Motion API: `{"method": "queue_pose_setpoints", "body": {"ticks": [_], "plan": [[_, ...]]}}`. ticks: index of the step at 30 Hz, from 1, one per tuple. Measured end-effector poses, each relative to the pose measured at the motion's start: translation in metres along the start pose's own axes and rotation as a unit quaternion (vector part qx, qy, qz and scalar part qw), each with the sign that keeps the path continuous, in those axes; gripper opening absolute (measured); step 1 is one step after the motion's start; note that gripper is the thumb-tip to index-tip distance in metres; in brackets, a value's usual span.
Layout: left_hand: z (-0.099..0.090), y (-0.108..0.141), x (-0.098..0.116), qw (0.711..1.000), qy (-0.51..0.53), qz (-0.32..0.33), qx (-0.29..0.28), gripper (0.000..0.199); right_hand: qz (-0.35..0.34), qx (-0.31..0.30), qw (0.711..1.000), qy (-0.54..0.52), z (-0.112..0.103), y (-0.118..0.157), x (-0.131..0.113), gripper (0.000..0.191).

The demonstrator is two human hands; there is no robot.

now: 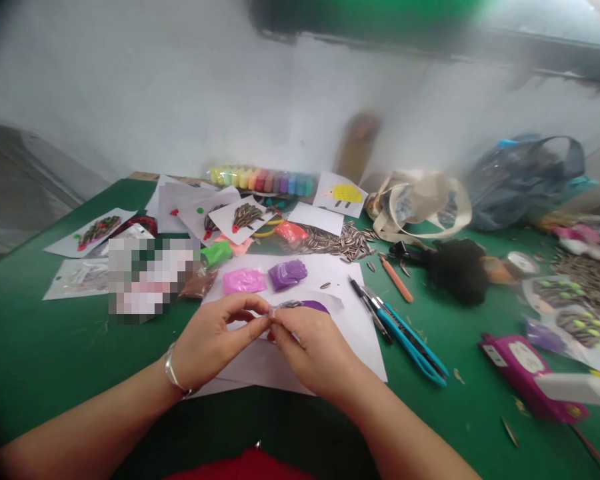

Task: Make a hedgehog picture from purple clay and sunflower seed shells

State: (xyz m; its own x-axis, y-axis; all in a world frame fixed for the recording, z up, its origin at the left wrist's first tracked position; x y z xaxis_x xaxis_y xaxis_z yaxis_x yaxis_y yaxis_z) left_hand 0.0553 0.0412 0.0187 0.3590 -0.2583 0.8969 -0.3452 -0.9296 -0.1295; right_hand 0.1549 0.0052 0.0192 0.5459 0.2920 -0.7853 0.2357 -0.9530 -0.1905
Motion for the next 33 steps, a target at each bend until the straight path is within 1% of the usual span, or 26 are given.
{"method": "queue_pose_setpoints", "body": {"ticks": [3, 5, 7, 11, 17, 21, 23, 27, 29, 33], "plan": [[-0.002, 0.002, 0.008, 0.998, -0.040, 0.047, 0.008, 0.010, -0.019, 0.026, 0.999, 0.019, -0.003, 0.000, -0.005, 0.023], [-0.002, 0.003, 0.011, 0.995, -0.066, 0.077, 0.017, 0.012, -0.023, 0.039, 0.999, 0.023, -0.005, -0.001, -0.006, 0.023], [-0.001, 0.004, 0.013, 0.992, -0.076, 0.095, 0.015, 0.011, -0.019, 0.047, 0.998, 0.026, -0.007, -0.001, -0.006, 0.025], [0.004, 0.003, 0.011, 0.993, -0.070, 0.090, -0.016, 0.010, -0.009, 0.045, 0.998, 0.034, -0.010, -0.001, -0.004, 0.028], [0.010, 0.005, 0.008, 0.988, -0.112, 0.090, -0.049, 0.010, -0.038, 0.023, 0.997, 0.064, 0.000, 0.001, -0.008, 0.029], [0.013, 0.007, 0.006, 0.984, -0.133, 0.092, -0.077, 0.014, -0.045, 0.023, 0.996, 0.069, 0.004, 0.003, -0.007, 0.028], [0.014, 0.007, 0.007, 0.984, -0.131, 0.094, -0.081, 0.014, -0.046, 0.029, 0.996, 0.066, 0.003, 0.003, -0.007, 0.028], [0.013, 0.006, 0.011, 0.986, -0.115, 0.105, -0.063, 0.013, -0.043, 0.044, 0.995, 0.073, -0.001, 0.001, -0.007, 0.025], [0.012, 0.006, 0.014, 0.988, -0.096, 0.112, -0.039, 0.011, -0.030, 0.054, 0.995, 0.084, -0.003, 0.000, -0.004, 0.025], [0.004, 0.008, 0.019, 0.987, -0.074, 0.140, 0.021, 0.011, 0.018, 0.081, 0.991, 0.108, -0.009, -0.002, 0.007, 0.023]]}}
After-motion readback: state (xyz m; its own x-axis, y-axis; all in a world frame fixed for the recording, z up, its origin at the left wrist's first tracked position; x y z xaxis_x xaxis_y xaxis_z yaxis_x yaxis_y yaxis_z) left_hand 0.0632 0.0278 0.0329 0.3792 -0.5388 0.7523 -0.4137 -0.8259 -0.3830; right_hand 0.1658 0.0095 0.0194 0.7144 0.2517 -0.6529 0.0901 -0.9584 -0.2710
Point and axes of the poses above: each hand's wrist, its own y-axis away from the middle knuckle, its own z-axis out of the palm, x = y × z, the point moved 10 cm from there along -y, towards the middle knuckle, and after that the axes turned 8 degrees about x, right-handed, at the moved point
